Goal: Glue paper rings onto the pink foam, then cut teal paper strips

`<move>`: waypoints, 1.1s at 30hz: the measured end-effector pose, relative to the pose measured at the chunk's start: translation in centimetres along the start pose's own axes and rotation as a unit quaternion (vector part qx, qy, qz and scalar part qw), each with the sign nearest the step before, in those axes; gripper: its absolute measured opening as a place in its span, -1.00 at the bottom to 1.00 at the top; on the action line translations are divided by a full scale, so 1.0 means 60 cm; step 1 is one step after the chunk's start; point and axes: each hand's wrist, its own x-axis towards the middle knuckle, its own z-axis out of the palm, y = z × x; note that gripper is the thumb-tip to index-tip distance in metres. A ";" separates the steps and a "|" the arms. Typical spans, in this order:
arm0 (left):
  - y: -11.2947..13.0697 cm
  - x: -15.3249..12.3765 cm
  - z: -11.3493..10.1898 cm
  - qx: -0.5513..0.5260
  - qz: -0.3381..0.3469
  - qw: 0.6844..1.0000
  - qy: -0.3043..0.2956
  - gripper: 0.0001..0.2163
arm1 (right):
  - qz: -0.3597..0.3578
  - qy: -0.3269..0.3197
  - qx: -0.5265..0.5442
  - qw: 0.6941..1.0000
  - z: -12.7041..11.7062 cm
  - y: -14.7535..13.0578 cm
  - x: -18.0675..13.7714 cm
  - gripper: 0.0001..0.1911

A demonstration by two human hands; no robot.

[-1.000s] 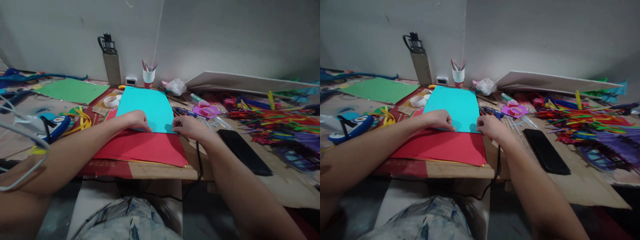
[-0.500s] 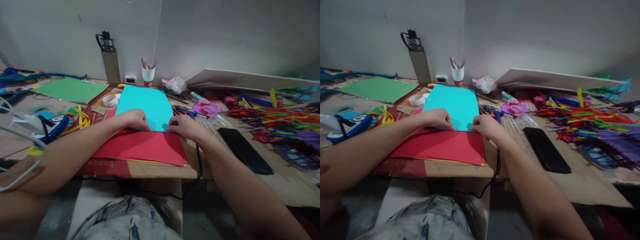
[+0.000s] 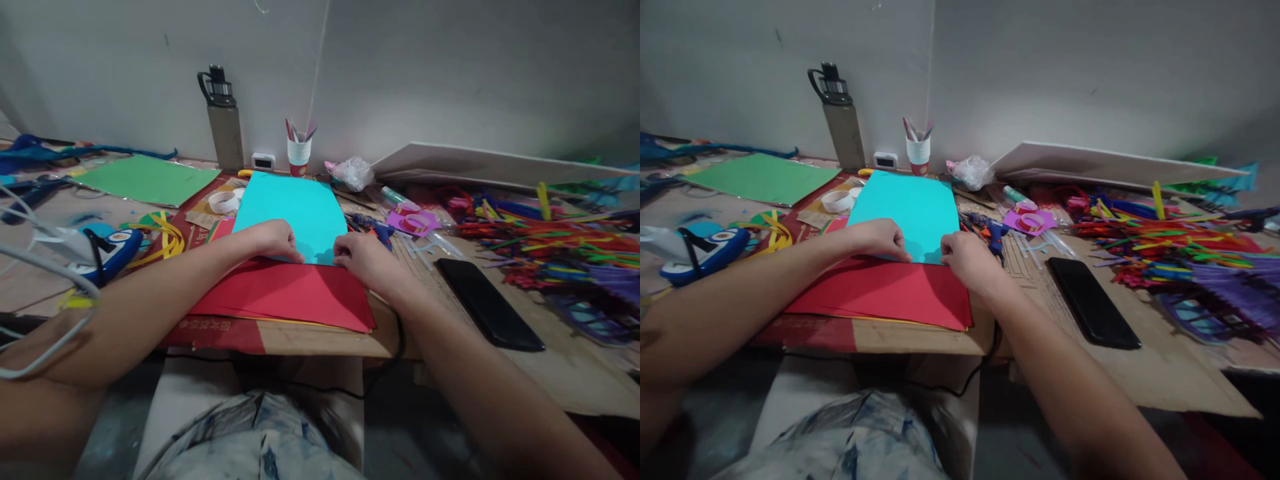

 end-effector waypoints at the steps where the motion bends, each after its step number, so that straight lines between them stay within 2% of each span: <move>1: 0.002 -0.001 -0.001 0.001 -0.001 1.000 -0.002 -0.61 | -0.015 0.007 -0.001 1.000 0.003 -0.002 -0.001 -0.90; 7: 0.000 0.000 0.001 -0.003 0.003 1.000 -0.001 -0.63 | -0.034 -0.029 0.046 0.998 0.009 0.003 -0.001 -0.85; 13: -0.006 0.002 0.004 -0.006 0.006 1.000 0.009 -0.63 | -0.044 -0.026 0.031 0.998 0.010 0.009 -0.005 -0.85; 18: 0.000 0.001 0.003 0.003 0.008 1.000 0.002 -0.61 | -0.041 0.018 -0.019 0.999 0.027 -0.023 -0.003 -0.84; 22: 0.000 -0.001 0.003 -0.010 0.017 1.000 0.002 -0.67 | -0.054 0.009 -0.022 0.998 0.039 -0.056 0.011 -0.86; 26: -0.031 -0.015 -0.012 -0.002 0.062 0.998 -0.018 -0.65 | -0.034 -0.024 0.034 0.999 0.031 -0.067 0.017 -0.91; 29: -0.066 -0.033 -0.033 0.032 0.040 0.998 -0.030 -0.61 | -0.019 -0.027 0.045 0.998 0.024 -0.066 0.015 -0.94; 33: -0.095 -0.053 -0.054 0.005 0.044 0.996 -0.084 -0.64 | -0.033 -0.028 0.047 0.998 0.025 -0.063 0.016 -0.95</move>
